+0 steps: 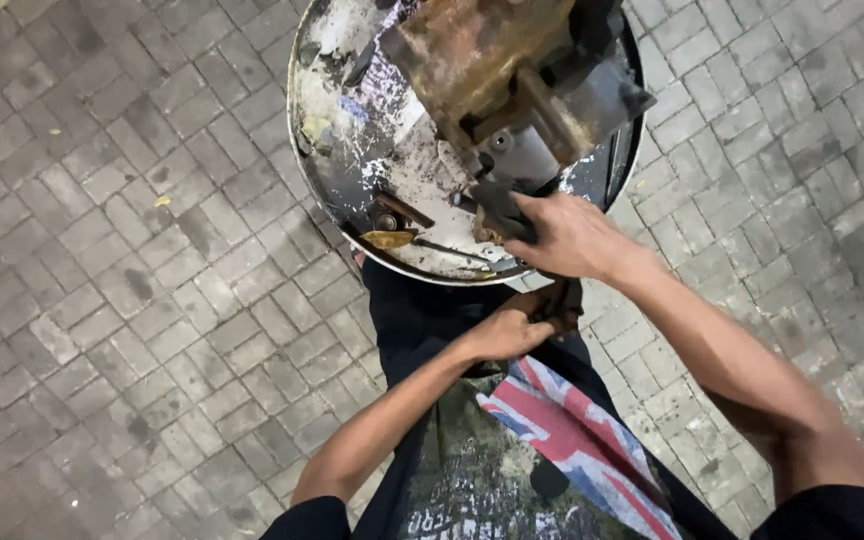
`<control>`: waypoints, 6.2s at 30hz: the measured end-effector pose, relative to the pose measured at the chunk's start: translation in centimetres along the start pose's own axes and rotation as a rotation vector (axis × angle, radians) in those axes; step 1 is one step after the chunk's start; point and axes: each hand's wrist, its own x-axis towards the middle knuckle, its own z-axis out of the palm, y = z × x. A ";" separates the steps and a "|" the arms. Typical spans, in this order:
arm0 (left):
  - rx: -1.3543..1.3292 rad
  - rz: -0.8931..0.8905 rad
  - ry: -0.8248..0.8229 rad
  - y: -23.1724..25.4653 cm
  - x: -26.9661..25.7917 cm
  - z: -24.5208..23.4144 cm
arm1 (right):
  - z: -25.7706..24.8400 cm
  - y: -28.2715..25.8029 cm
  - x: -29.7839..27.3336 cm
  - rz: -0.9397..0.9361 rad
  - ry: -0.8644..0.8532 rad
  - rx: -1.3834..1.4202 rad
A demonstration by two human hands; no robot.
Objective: The person uses a hammer to strike a rusty metal part resting on a metal tray, then wipes the part with a cloth. The person repeats the striking and wiping actions on different areas of the metal part.
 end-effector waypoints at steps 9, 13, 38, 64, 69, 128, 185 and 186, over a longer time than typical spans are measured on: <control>-0.169 0.153 0.170 -10.6 -1.1 -0.6 | 3.2 1.3 -5.7 -0.015 -0.088 0.489; -0.371 -0.119 0.302 -12.3 -4.0 -1.2 | 9.8 0.9 -4.1 -0.221 0.127 0.759; -0.073 -0.125 1.233 -11.0 -0.9 -15.3 | 13.6 12.4 4.3 0.403 0.550 0.199; -0.095 0.169 1.102 -10.9 -1.9 -12.4 | 13.9 10.8 1.9 0.575 1.168 1.401; -0.164 0.235 1.042 -9.6 -1.2 -12.2 | 15.1 17.7 -2.1 0.486 1.351 1.171; 0.350 0.588 0.908 5.1 4.8 -21.3 | -7.3 1.3 -8.6 -0.227 0.254 0.630; 0.138 0.421 0.920 6.4 4.9 -20.2 | 0.1 -2.5 -4.5 -0.173 0.586 0.068; 0.308 0.633 0.810 5.0 6.7 -21.7 | 0.4 -1.8 -3.4 -0.177 0.510 0.031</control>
